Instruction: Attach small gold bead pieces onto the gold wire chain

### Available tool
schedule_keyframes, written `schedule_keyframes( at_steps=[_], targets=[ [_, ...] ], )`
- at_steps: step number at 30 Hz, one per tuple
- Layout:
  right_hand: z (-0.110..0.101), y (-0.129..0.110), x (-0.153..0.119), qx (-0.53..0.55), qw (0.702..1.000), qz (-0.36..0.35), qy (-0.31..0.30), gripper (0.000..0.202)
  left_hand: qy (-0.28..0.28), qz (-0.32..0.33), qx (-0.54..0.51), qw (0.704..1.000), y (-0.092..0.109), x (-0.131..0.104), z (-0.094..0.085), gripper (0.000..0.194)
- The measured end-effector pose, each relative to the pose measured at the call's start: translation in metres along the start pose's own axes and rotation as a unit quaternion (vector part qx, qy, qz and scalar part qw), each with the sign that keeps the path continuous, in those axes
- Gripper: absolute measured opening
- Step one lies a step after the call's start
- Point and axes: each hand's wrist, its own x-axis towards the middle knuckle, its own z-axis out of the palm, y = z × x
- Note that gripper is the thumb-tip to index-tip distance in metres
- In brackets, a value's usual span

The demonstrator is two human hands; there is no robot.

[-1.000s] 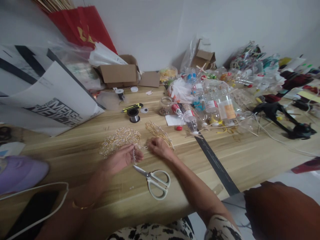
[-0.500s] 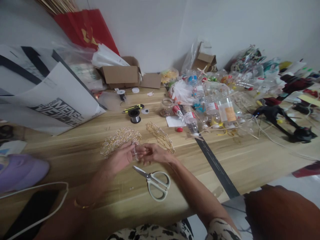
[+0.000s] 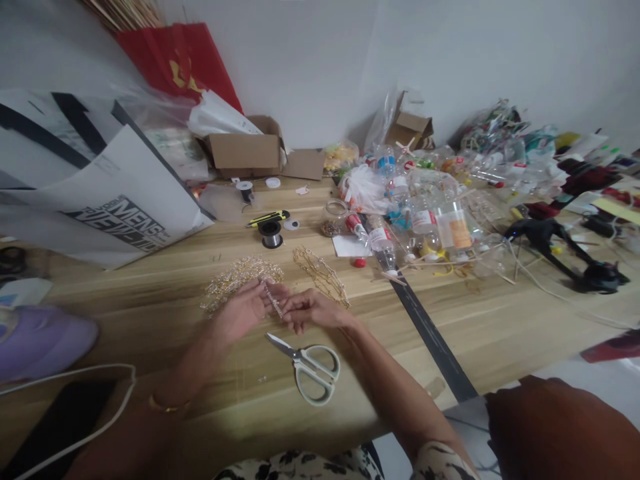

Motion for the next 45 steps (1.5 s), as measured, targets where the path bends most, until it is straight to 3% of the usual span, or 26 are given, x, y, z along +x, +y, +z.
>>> schedule_keyframes(
  at_steps=[6,16,30,45],
  targets=[
    [-0.001,-0.022,-0.015,-0.050,0.999,-0.009,-0.010,0.029,-0.026,0.022,-0.024,0.999,0.003,-0.001,-0.001,0.013],
    [-0.004,-0.043,-0.035,-0.116,0.993,-0.016,0.028,0.026,0.012,0.016,-0.070,0.997,0.006,-0.002,-0.008,0.027],
    [-0.002,-0.065,-0.068,-0.139,0.985,-0.018,0.097,0.019,0.032,-0.049,-0.152,0.987,-0.019,0.005,-0.022,0.022],
    [-0.006,-0.090,-0.053,-0.104,0.985,-0.088,0.102,0.019,0.079,-0.085,-0.142,0.983,-0.033,0.008,-0.032,0.013]
  ],
)
